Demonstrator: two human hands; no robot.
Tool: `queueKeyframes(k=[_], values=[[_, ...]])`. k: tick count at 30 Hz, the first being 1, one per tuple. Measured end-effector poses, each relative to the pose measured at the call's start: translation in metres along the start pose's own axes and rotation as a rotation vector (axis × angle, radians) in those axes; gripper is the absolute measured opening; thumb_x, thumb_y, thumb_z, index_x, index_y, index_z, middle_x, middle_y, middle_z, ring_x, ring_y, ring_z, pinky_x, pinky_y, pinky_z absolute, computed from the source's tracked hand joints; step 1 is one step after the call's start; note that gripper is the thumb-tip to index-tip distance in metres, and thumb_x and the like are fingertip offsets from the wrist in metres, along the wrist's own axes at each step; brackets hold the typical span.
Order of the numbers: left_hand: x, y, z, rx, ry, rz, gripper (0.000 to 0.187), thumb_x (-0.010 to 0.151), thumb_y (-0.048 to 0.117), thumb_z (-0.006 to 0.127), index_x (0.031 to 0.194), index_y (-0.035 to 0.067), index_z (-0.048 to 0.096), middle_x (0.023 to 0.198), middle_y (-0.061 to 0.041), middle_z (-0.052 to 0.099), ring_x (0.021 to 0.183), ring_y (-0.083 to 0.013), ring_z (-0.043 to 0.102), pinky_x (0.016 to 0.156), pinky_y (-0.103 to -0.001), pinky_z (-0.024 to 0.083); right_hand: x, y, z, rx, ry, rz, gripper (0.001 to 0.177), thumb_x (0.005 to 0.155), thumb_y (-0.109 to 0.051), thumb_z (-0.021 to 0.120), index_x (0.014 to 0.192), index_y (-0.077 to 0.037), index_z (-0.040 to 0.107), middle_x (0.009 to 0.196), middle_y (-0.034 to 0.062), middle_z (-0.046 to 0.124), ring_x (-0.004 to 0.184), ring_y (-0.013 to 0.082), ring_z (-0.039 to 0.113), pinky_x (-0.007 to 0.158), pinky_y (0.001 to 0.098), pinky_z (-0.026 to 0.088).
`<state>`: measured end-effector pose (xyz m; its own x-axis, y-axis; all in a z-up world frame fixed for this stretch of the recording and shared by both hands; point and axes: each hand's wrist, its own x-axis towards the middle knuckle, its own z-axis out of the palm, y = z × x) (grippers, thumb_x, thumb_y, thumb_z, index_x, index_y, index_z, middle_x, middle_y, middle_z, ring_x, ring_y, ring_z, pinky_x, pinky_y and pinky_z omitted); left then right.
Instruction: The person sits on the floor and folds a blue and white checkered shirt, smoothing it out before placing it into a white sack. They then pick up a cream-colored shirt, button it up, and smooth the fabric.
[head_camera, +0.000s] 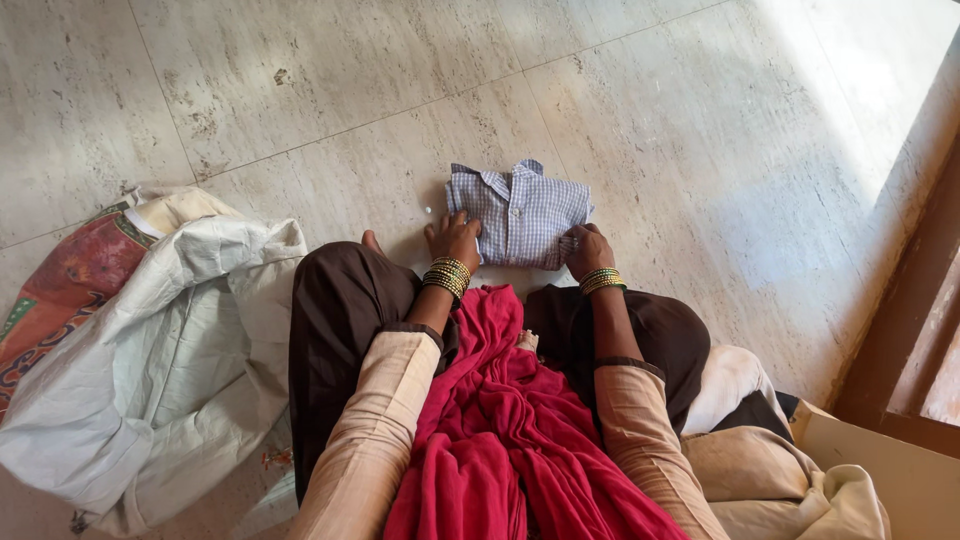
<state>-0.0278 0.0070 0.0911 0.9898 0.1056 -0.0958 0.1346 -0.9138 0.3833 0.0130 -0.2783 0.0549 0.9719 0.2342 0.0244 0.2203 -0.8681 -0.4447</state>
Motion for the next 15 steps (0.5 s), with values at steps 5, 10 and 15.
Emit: queueKeyframes(k=[5,10,15], values=[[0.006,0.002,-0.015,-0.193,0.069,-0.113,0.024,0.096,0.017,0.062,0.119,0.02,0.069,0.146,-0.001,0.059,0.143,-0.0243,0.046,0.123,-0.055,0.028,0.001,-0.025,-0.034,0.155,0.089,0.247,0.04,0.091,-0.009,0.055,0.127,-0.017,0.071,0.143,0.0119,0.064,0.119,0.031,0.066,0.099,0.0441,0.054],[0.024,0.024,0.031,-0.105,0.301,0.224,0.06,0.101,0.035,0.053,0.156,0.011,0.041,0.167,-0.016,0.024,0.155,-0.0369,0.018,0.123,-0.061,0.012,0.02,-0.072,0.01,0.034,0.098,-0.123,0.064,0.111,-0.043,0.039,0.164,-0.009,0.03,0.173,0.019,0.016,0.16,0.0354,0.012,0.128,0.0532,0.011],[0.027,0.026,0.063,0.095,0.162,0.17,0.069,0.104,0.038,0.041,0.166,0.016,0.023,0.174,-0.009,0.018,0.16,-0.0299,0.011,0.128,-0.055,0.006,0.031,-0.08,0.041,-0.136,-0.074,-0.078,0.074,0.108,-0.053,0.03,0.166,-0.008,0.02,0.173,0.0192,0.013,0.161,0.0352,0.007,0.128,0.0516,0.003]])
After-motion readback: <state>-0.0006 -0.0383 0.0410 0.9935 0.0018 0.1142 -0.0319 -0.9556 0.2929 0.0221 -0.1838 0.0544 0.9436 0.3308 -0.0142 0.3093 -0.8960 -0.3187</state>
